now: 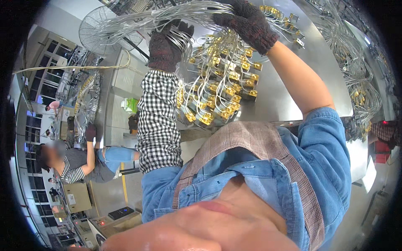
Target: Organizing and securing wires into a circular metal assembly on a production line.
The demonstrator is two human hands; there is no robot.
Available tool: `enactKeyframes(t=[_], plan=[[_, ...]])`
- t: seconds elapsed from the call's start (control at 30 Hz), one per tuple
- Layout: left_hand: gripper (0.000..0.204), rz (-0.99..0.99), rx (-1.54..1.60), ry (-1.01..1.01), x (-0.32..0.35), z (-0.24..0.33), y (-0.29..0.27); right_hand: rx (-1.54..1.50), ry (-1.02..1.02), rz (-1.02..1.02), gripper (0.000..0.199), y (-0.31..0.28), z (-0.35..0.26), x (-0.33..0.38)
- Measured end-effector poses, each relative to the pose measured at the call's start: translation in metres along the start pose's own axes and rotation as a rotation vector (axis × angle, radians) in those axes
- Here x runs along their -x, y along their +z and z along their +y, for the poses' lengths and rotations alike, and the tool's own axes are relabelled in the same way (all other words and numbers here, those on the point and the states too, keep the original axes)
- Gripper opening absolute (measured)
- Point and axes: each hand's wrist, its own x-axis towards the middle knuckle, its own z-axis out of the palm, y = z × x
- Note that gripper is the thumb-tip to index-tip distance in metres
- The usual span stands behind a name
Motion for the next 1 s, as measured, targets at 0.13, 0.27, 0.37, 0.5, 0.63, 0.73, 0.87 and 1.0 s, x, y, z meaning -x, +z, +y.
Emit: enactKeyframes(t=[0.13, 0.27, 0.37, 0.5, 0.63, 0.73, 0.87, 1.0], plan=[[0.022, -0.060, 0.085, -0.024, 0.001, 0.003, -0.003, -0.213, 0.026, 0.038, 0.033, -0.017, -0.014, 0.013], [0.025, -0.033, 0.025, 0.064, 0.008, -0.003, 0.009, -0.100, -0.107, 0.099, 0.036, -0.049, 0.004, 0.021], [0.036, -0.143, -0.243, 0.119, 0.014, -0.012, 0.019, 0.076, 0.022, 0.044, 0.034, -0.050, 0.006, 0.030], [0.039, -0.172, -0.720, 0.554, 0.003, -0.035, 0.009, 0.093, 0.165, -0.005, 0.036, -0.045, -0.015, 0.032], [0.038, -0.307, -0.653, 0.597, -0.006, -0.039, 0.006, -0.214, 0.146, 0.139, 0.040, -0.042, -0.019, 0.034], [0.034, -0.500, -0.071, 0.218, -0.014, -0.030, 0.018, -0.313, 0.007, 0.217, 0.039, -0.046, -0.020, 0.027], [0.019, 0.070, -0.259, 0.193, 0.007, -0.024, 0.055, -0.293, -0.052, 0.432, 0.038, -0.075, -0.030, 0.018], [0.023, -0.029, -0.180, 0.267, 0.000, -0.013, 0.028, -0.183, -0.156, 0.520, 0.033, -0.102, -0.063, 0.023]])
